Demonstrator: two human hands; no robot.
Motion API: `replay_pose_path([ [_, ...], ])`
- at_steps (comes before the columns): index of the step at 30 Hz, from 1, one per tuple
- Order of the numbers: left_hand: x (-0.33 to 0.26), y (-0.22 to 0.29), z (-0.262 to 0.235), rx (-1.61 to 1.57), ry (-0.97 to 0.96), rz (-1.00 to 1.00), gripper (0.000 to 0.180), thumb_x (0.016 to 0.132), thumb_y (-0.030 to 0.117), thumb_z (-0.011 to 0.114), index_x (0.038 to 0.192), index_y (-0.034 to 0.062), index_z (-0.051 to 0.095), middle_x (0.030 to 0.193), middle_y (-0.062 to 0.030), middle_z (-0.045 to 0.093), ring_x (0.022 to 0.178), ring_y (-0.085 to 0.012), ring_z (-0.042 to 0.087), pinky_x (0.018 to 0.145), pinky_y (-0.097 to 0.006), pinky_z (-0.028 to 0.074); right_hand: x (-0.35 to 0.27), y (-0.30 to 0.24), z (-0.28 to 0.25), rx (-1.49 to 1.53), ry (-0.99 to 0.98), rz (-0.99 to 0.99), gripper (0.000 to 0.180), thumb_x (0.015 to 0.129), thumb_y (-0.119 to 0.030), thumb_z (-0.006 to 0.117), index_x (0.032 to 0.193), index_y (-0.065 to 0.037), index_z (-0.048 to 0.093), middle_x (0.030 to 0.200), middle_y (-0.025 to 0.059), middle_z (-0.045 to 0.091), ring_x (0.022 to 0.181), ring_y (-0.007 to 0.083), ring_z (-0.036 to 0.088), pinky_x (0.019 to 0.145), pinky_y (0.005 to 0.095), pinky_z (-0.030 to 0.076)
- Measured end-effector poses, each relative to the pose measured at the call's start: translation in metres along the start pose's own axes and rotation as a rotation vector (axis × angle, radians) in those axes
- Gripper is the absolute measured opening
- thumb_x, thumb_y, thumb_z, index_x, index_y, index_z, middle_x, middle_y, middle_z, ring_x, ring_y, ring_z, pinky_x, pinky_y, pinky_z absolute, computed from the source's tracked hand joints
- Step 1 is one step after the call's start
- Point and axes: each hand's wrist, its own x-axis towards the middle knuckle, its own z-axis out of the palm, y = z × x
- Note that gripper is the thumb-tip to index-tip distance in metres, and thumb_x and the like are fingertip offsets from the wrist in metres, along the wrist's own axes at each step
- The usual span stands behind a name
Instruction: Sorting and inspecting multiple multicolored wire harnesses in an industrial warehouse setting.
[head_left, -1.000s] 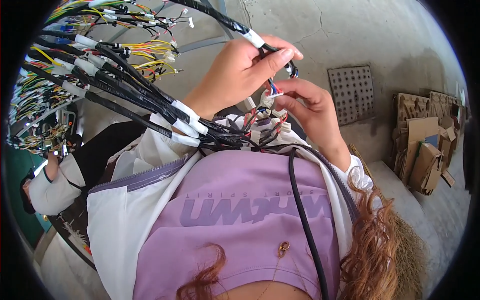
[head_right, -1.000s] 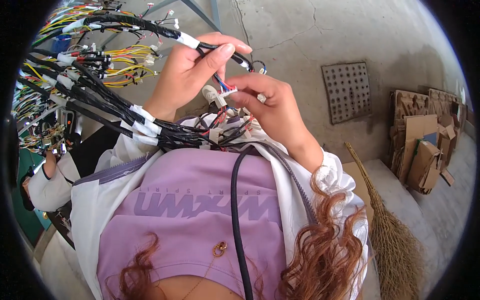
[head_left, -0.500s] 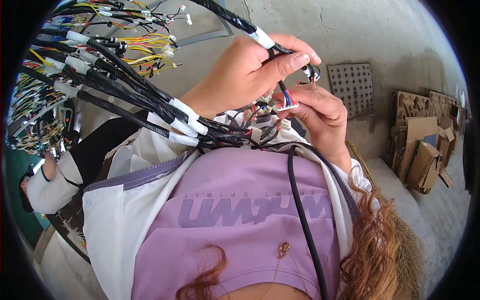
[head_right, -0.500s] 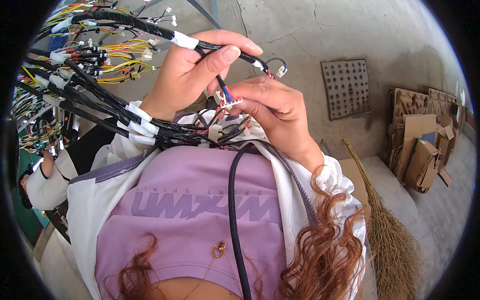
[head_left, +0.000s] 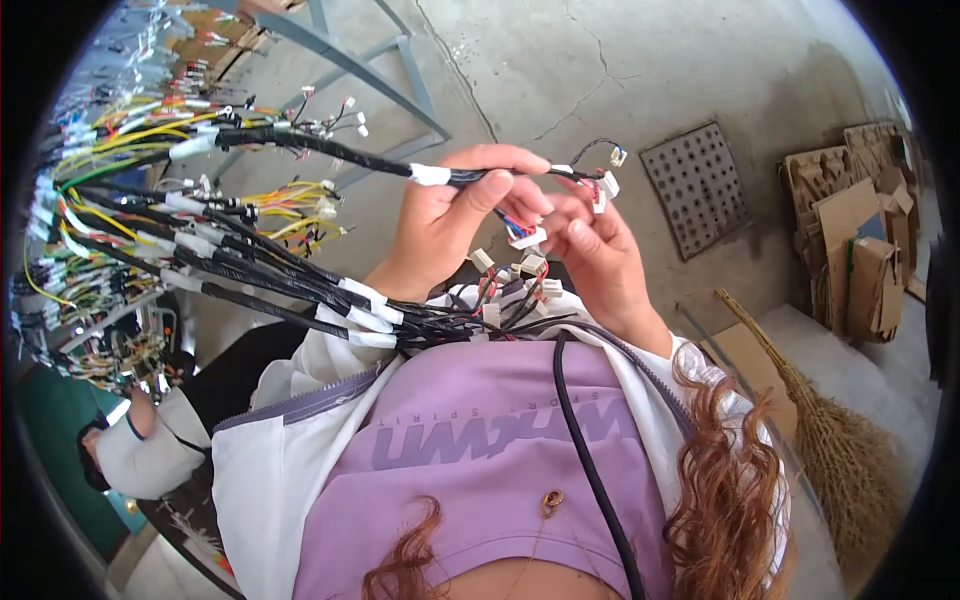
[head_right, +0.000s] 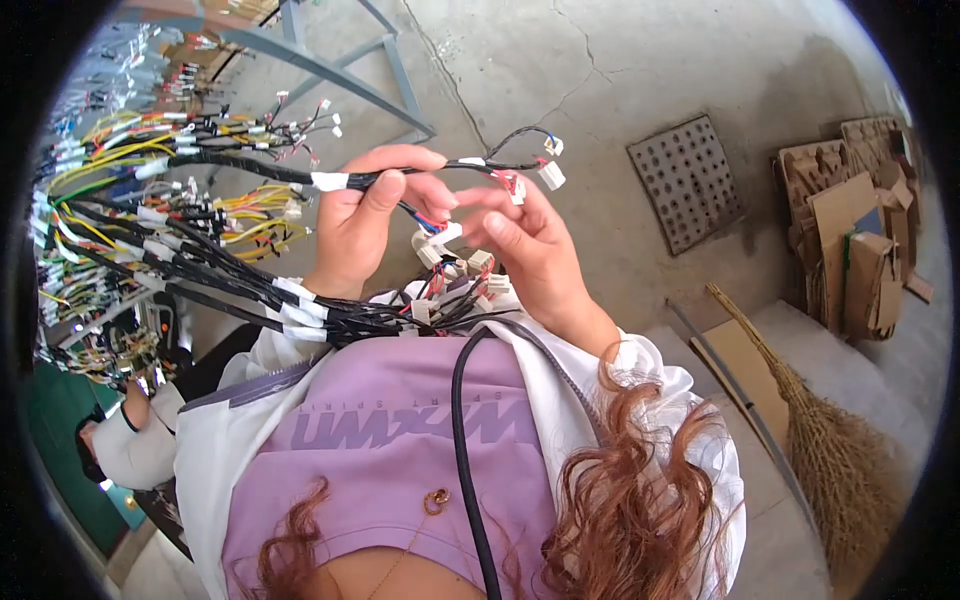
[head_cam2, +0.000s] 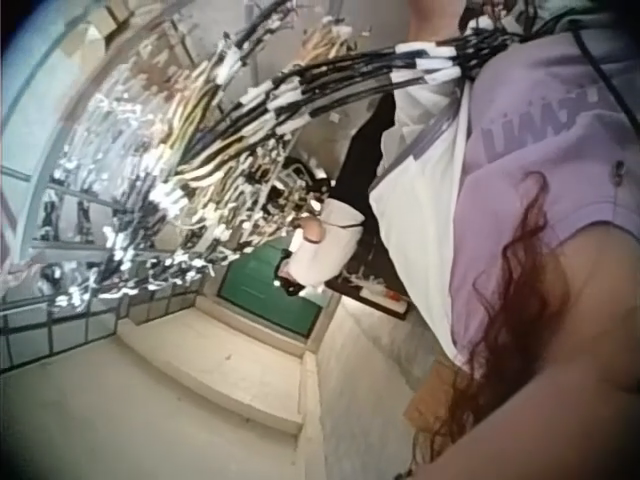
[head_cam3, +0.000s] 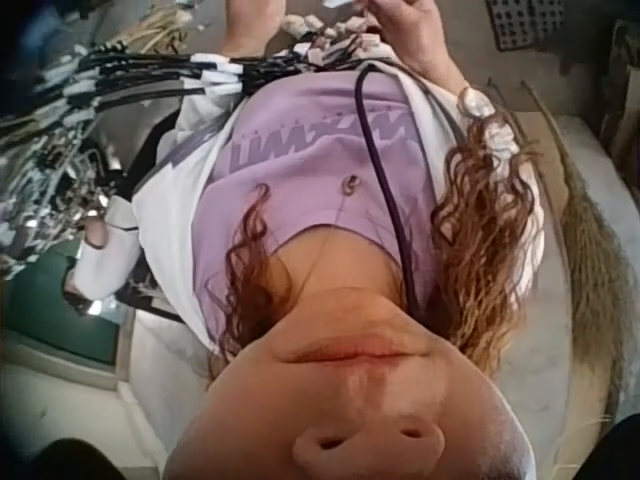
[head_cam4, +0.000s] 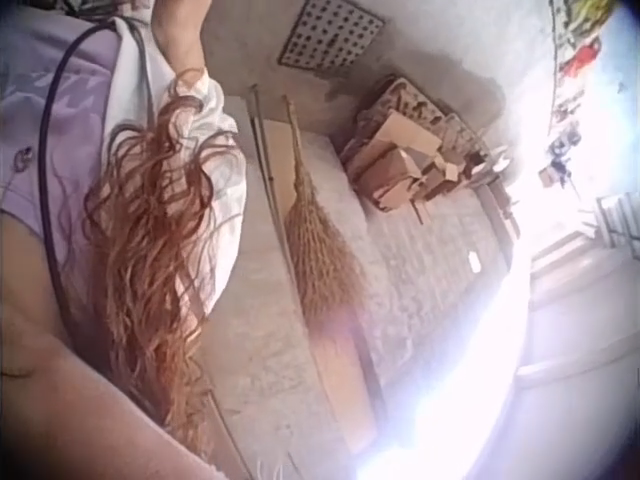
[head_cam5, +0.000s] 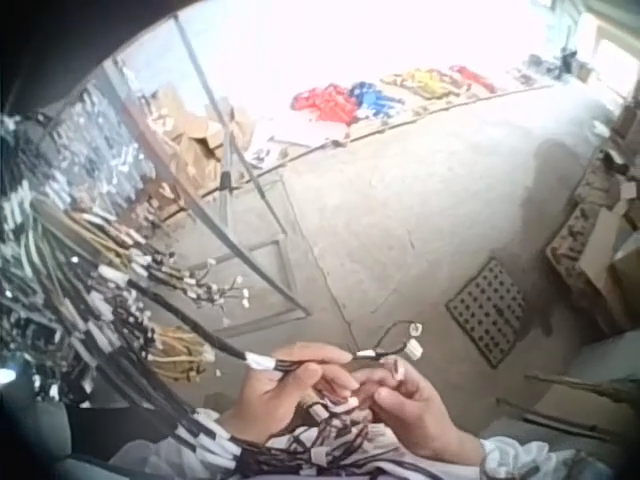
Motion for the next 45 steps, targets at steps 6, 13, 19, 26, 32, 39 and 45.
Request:
replay_pose_path([
  [6,-0.003,-0.002,-0.004,0.061,-0.021,0.063,0.033,0.092,0.023,0.043,0.105,-0.0052,0.052,0.084,-0.0147,0.063,0.075,-0.0155,0.060,0.069,-0.027,0.048,0.008,-0.014,0.003,-0.215,0.019,-0.263,0.020,0.088,-0.010,0.049,0.104,0.001,0.050,0.090,0.0122,0.062,0.078,0.0152,0.059,0.073,0.0265,0.045],
  [13,-0.006,-0.003,-0.003,0.127,-0.029,0.096,0.037,0.091,0.030,0.044,0.101,-0.0042,0.053,0.085,-0.0154,0.063,0.079,-0.0172,0.059,0.075,-0.029,0.046,0.007,-0.021,0.003,-0.474,0.051,-0.480,0.011,0.085,-0.006,0.054,0.093,0.000,0.052,0.082,0.0067,0.060,0.079,0.0133,0.059,0.071,0.0257,0.046],
  [19,-0.001,0.001,-0.007,0.366,-0.098,0.267,0.038,0.091,0.033,0.041,0.094,-0.0003,0.059,0.091,-0.0094,0.064,0.094,-0.0206,0.050,0.084,-0.032,0.040,0.005,-0.028,0.010,-0.248,-0.038,-0.280,0.021,0.090,-0.018,0.046,0.102,-0.001,0.051,0.083,0.0060,0.058,0.079,0.0103,0.052,0.075,0.0249,0.040],
  [26,0.002,0.005,-0.006,0.323,-0.120,0.305,0.036,0.090,0.033,0.043,0.096,0.0001,0.056,0.085,-0.0097,0.065,0.094,-0.0212,0.051,0.089,-0.035,0.035,-0.007,-0.035,0.000,-0.233,-0.205,0.023,0.018,0.083,-0.001,0.053,0.101,0.000,0.055,0.090,0.0095,0.062,0.086,0.0148,0.058,0.079,0.0265,0.045],
  [32,0.006,0.006,-0.001,0.192,-0.152,0.346,0.034,0.090,0.029,0.044,0.094,-0.0023,0.057,0.084,-0.0111,0.064,0.093,-0.0225,0.052,0.086,-0.036,0.038,-0.004,-0.036,0.000,-0.410,-0.291,-0.136,0.017,0.072,0.005,0.061,0.088,0.001,0.065,0.099,0.0103,0.056,0.091,0.0181,0.056,0.077,0.0281,0.047],
  [39,0.006,0.007,-0.001,0.171,-0.191,0.364,0.034,0.091,0.027,0.043,0.094,-0.0035,0.057,0.084,-0.0115,0.064,0.093,-0.0232,0.052,0.085,-0.035,0.039,-0.002,-0.031,-0.006,-0.358,-0.378,-0.224,0.019,0.071,0.006,0.062,0.088,0.001,0.065,0.101,0.0120,0.053,0.089,0.0193,0.055,0.074,0.0280,0.048],
  [45,0.009,0.006,0.002,0.154,-0.192,0.362,0.034,0.091,0.027,0.043,0.095,-0.0037,0.056,0.084,-0.0121,0.063,0.092,-0.0229,0.052,0.085,-0.035,0.039,-0.001,-0.031,-0.009,-0.356,-0.401,-0.264,0.019,0.070,0.005,0.062,0.089,0.001,0.065,0.102,0.0135,0.053,0.090,0.0208,0.055,0.076,0.0293,0.049],
])
